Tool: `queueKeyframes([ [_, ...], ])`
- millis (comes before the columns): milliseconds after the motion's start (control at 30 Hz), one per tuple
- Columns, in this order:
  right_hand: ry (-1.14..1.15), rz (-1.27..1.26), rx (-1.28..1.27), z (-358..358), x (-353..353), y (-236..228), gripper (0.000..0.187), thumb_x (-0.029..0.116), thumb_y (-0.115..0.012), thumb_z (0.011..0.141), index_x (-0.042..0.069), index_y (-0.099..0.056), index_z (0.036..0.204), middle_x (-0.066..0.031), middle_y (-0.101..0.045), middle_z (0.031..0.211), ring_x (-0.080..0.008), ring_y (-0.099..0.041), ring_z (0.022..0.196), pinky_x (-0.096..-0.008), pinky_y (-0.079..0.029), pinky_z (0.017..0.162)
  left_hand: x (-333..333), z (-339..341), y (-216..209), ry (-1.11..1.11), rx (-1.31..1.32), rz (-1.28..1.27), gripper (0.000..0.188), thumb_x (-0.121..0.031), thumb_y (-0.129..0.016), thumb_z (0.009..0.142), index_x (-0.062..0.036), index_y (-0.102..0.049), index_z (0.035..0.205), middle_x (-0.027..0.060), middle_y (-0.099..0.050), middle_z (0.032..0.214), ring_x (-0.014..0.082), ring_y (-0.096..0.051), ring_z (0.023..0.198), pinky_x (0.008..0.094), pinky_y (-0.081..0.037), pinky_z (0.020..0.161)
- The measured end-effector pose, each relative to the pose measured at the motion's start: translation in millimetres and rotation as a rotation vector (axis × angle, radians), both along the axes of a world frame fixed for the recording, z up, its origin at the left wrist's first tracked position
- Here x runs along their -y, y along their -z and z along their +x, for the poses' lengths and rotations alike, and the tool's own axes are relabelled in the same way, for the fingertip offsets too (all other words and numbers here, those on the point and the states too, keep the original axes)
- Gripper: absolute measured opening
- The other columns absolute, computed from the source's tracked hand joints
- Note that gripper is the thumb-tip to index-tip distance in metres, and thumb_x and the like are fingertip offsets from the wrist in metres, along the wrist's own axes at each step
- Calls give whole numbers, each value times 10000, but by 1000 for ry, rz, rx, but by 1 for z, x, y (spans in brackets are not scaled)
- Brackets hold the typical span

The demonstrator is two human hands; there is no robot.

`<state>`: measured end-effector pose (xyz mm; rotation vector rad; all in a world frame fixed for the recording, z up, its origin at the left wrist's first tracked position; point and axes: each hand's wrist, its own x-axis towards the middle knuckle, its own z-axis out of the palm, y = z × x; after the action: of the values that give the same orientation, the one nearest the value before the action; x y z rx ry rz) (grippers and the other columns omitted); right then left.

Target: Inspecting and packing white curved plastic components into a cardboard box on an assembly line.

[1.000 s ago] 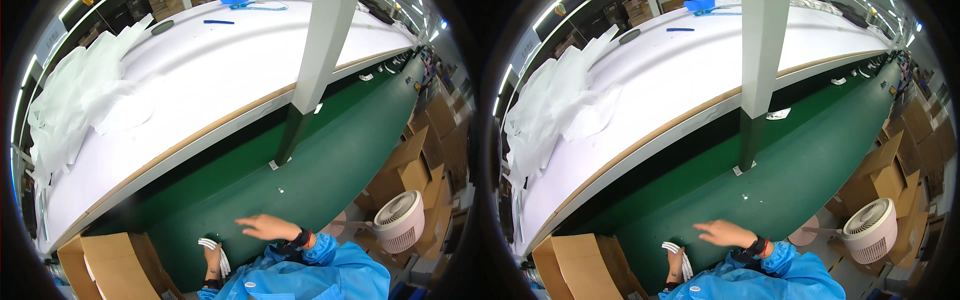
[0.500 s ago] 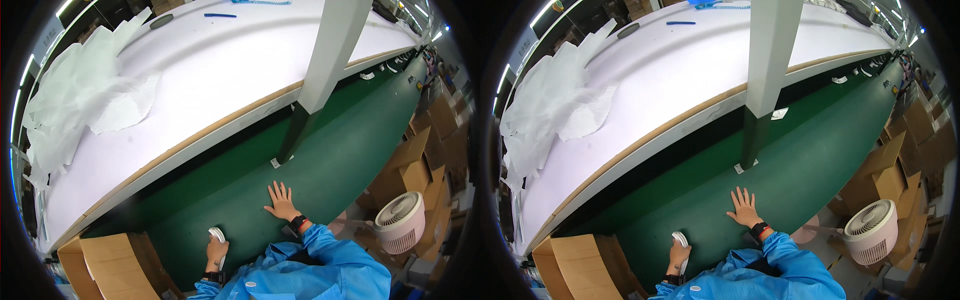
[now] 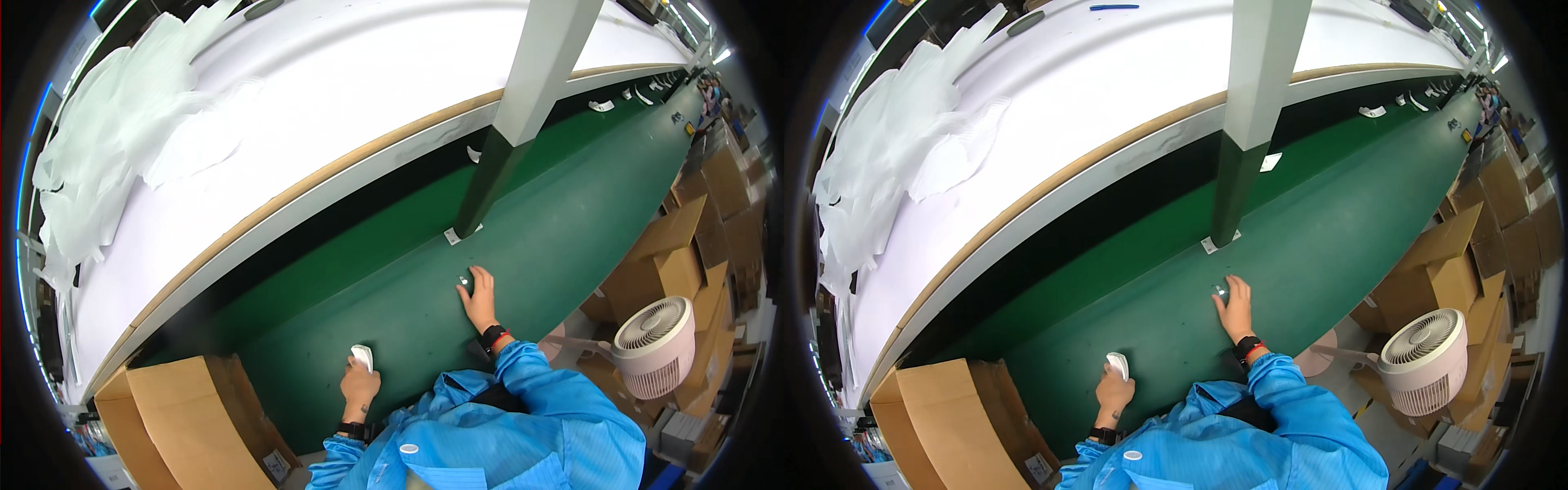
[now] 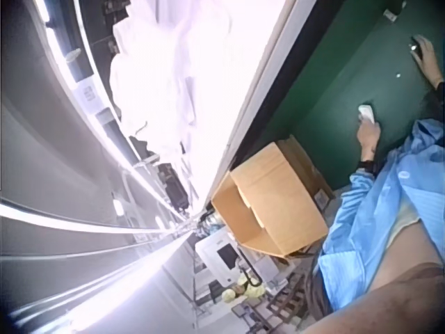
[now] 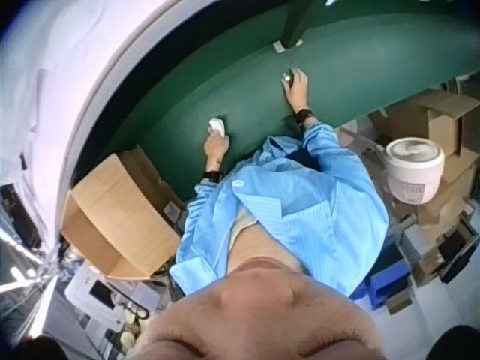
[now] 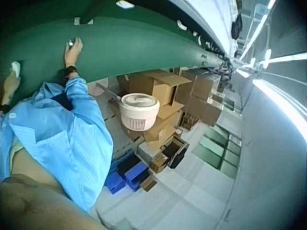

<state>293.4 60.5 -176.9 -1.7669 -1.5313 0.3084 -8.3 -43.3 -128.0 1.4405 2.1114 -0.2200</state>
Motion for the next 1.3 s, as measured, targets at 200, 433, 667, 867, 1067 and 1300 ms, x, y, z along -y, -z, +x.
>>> queueKeyframes([
  [200, -34, 18, 62, 3, 0, 3, 351, 89, -717, 731, 29, -573, 1046, -128, -533, 1156, -341, -479, 1084, -404, -408, 932, 7, -4, 5, 8, -10, 49, 614, -239, -661, 722, 35, -366, 1185, 233, -579, 1029, 384, -627, 875, 442, -522, 752],
  [433, -1, 43, -12, 3, -4, 12, 142, 42, -679, 761, 44, -580, 864, -125, -548, 1127, -342, -484, 1064, -404, -401, 919, 14, -5, 12, 18, -5, 130, 585, -239, -660, 723, 28, -386, 1165, 229, -575, 1018, 383, -623, 863, 442, -521, 740],
  [667, -32, 93, 29, 8, 1, 9, 101, 42, -677, 782, 51, -597, 843, -106, -601, 1024, -280, -548, 987, -358, -440, 863, 19, -4, 8, 64, -24, 141, 581, -235, -656, 725, 29, -390, 1169, 218, -573, 1002, 374, -621, 867, 439, -520, 741],
  [867, -147, -188, -828, -19, 8, -60, 37, 30, -642, 848, 24, -612, 870, -29, -616, 815, -96, -593, 773, -228, -476, 688, 20, -7, 13, 72, -3, 169, 627, -241, -646, 722, 44, -386, 1217, 224, -577, 1024, 387, -618, 878, 451, -513, 741],
  [1067, -538, 254, -785, -50, 21, -219, 112, -65, -684, 753, 5, -681, 840, -106, -639, 902, -193, -650, 834, -312, -545, 784, 21, -9, 13, 92, 15, 205, 616, -243, -645, 721, 41, -391, 1204, 224, -579, 1020, 389, -619, 867, 454, -514, 738],
  [1300, -831, 512, -688, -54, 42, -298, 177, -95, -707, 697, -1, -700, 846, -130, -639, 924, -238, -672, 840, -390, -543, 881, 25, -10, 14, 125, -11, 217, 541, -217, -650, 709, 22, -409, 1130, 212, -576, 982, 377, -621, 830, 445, -525, 715],
])
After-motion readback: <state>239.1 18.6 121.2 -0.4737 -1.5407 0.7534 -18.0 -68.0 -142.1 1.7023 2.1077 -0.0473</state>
